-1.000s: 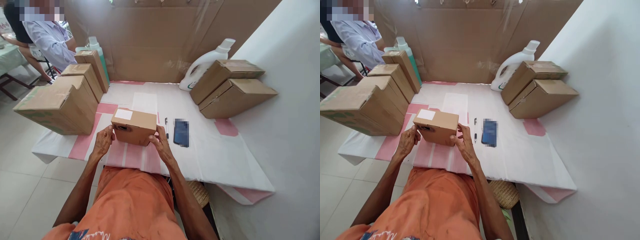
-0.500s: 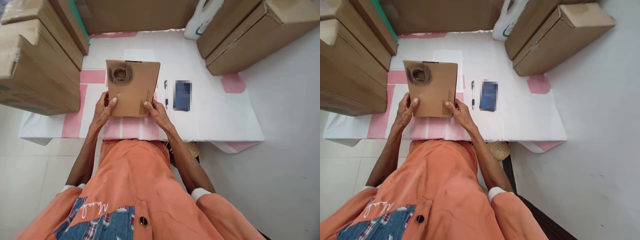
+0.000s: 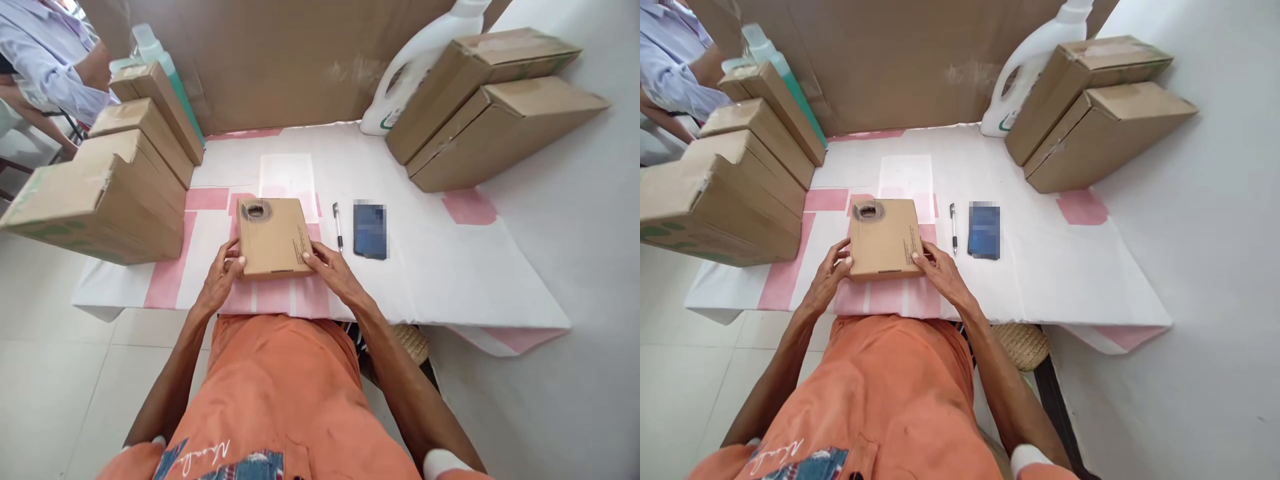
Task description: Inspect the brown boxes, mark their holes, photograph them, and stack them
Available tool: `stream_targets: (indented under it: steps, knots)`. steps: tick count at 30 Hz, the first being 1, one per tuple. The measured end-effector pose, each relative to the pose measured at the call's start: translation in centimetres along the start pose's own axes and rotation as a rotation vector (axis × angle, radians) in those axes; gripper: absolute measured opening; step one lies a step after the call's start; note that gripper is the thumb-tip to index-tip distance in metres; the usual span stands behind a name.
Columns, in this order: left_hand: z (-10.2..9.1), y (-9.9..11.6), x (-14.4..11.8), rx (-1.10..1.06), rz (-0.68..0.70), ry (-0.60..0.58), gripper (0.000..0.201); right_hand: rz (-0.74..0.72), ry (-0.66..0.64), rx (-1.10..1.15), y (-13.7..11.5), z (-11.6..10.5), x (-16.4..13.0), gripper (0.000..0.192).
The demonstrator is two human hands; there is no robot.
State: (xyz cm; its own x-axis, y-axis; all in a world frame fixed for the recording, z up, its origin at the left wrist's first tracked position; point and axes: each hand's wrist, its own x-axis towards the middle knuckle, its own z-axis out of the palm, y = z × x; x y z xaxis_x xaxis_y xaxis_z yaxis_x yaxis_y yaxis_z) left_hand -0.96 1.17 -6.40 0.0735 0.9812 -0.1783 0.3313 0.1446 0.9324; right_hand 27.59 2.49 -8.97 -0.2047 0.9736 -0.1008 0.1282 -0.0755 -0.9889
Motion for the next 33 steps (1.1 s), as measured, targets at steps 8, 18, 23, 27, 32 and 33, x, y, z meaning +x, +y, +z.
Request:
stream_targets:
  steps: [8, 18, 23, 27, 32, 33]
  knots:
    - [-0.9, 2.3, -3.1, -0.064, 0.02, -0.146, 0.127, 0.036, -0.114, 0.153, 0.2, 0.1, -2.9, 0.053]
    - [3.2, 3.8, -0.5, -0.037, -0.011, 0.124, 0.084, -0.153, 0.388, -0.148, -3.8, 2.1, -0.3, 0.096]
    - [3.3, 4.9, -2.4, 0.016, 0.018, 0.194, 0.084, -0.234, 0.467, -0.412, -7.3, 4.7, 2.1, 0.06]
    - [1.8, 5.0, -2.5, 0.034, 0.061, 0.265, 0.082, -0.26, 0.48, -0.472, -8.2, 7.6, 0.7, 0.044]
    - [0.5, 4.5, -2.0, 0.116, 0.141, 0.197, 0.085, -0.274, 0.413, -0.336, -7.0, 6.3, -0.3, 0.066]
    - [0.4, 4.2, -2.0, 0.121, 0.138, 0.173, 0.083, -0.247, 0.425, -0.275, -6.5, 5.1, -0.2, 0.072]
